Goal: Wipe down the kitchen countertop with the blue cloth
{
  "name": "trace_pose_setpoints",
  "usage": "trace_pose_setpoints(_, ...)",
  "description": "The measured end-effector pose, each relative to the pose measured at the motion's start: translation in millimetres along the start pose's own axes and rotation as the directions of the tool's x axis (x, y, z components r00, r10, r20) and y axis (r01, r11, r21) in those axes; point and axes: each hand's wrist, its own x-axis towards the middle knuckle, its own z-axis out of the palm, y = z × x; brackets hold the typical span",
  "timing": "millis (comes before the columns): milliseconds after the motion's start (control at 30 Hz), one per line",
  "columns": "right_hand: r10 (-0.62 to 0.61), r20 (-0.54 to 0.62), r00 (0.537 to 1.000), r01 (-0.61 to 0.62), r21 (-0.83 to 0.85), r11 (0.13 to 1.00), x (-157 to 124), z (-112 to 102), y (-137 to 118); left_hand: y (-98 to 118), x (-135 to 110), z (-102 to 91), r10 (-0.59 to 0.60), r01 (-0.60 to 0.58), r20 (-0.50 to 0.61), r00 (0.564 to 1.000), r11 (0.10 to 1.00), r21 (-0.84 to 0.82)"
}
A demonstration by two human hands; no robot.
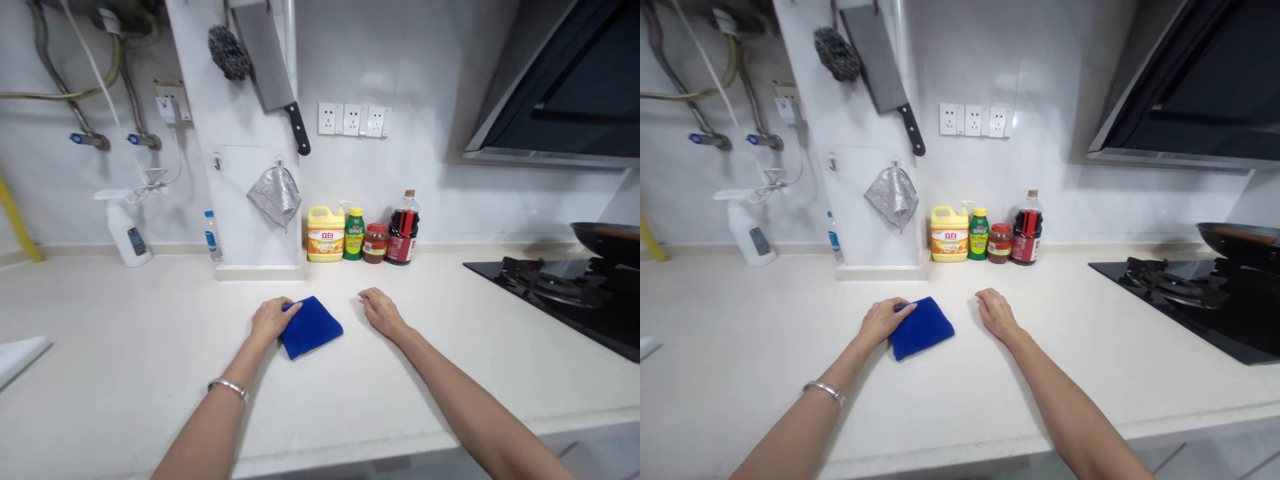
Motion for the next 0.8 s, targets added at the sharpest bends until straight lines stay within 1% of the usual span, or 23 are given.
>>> trace_pose_setpoints(100,-0.092,-0.171,0.981,0.122,0.171,0.978,-3,0,-32,-10,-2,-9.5,0.020,-0.020,0.004,1.000,0.996,-0.091)
trace_pose_setpoints(133,-0.118,-0.202,0.972,0.161,0.210,0.964,-5,1,-47,-14,-3,-11.7,0.033,-0.033,0.002,0.999,0.992,-0.123)
trace_pose_setpoints(167,-0.151,-0.205,0.967,0.196,0.225,0.954,-6,3,-62,-18,-3,-13.2,0.048,-0.048,-0.002,0.999,0.987,-0.155)
trace_pose_setpoints(233,-0.268,-0.155,0.951,0.297,0.210,0.932,-8,8,-92,-26,-3,-14.1,0.066,-0.068,-0.018,0.998,0.974,-0.215)
trace_pose_setpoints(267,-0.355,-0.109,0.928,0.370,0.187,0.910,-8,10,-105,-30,-1,-13.8,0.063,-0.069,-0.031,0.998,0.968,-0.241)
trace_pose_setpoints(333,-0.518,0.014,0.855,0.512,0.139,0.848,-5,16,-128,-37,2,-12.9,0.038,-0.055,-0.065,0.997,0.959,-0.278)
trace_pose_setpoints(367,-0.558,0.083,0.826,0.547,0.123,0.828,-2,19,-136,-41,4,-12.5,0.022,-0.046,-0.085,0.996,0.956,-0.289)
trace_pose_setpoints(400,-0.557,0.155,0.816,0.546,0.111,0.831,2,22,-143,-44,6,-12.4,0.006,-0.037,-0.106,0.994,0.956,-0.291)
trace_pose_setpoints(433,-0.518,0.225,0.825,0.509,0.101,0.855,6,25,-147,-47,7,-12.4,-0.008,-0.029,-0.126,0.992,0.958,-0.286)
trace_pose_setpoints(467,-0.455,0.300,0.838,0.450,0.090,0.889,9,29,-150,-49,9,-12.4,-0.020,-0.021,-0.143,0.989,0.962,-0.273)
trace_pose_setpoints(500,-0.385,0.378,0.842,0.385,0.078,0.919,12,33,-151,-51,10,-12.4,-0.028,-0.013,-0.156,0.987,0.967,-0.253)
trace_pose_setpoints(533,-0.324,0.454,0.830,0.332,0.065,0.941,15,36,-152,-52,11,-12.1,-0.033,-0.005,-0.164,0.986,0.973,-0.229)
trace_pose_setpoints(600,-0.251,0.572,0.781,0.279,0.039,0.959,18,40,-152,-53,12,-10.7,-0.038,0.008,-0.168,0.985,0.985,-0.172)
trace_pose_setpoints(667,-0.215,0.630,0.746,0.261,0.020,0.965,20,40,-153,-54,12,-8.4,-0.034,0.016,-0.160,0.987,0.994,-0.112)
trace_pose_setpoints(800,-0.171,0.663,0.729,0.227,0.002,0.974,19,31,-161,-57,11,-3.4,0.026,-0.024,-0.106,0.994,0.999,0.028)
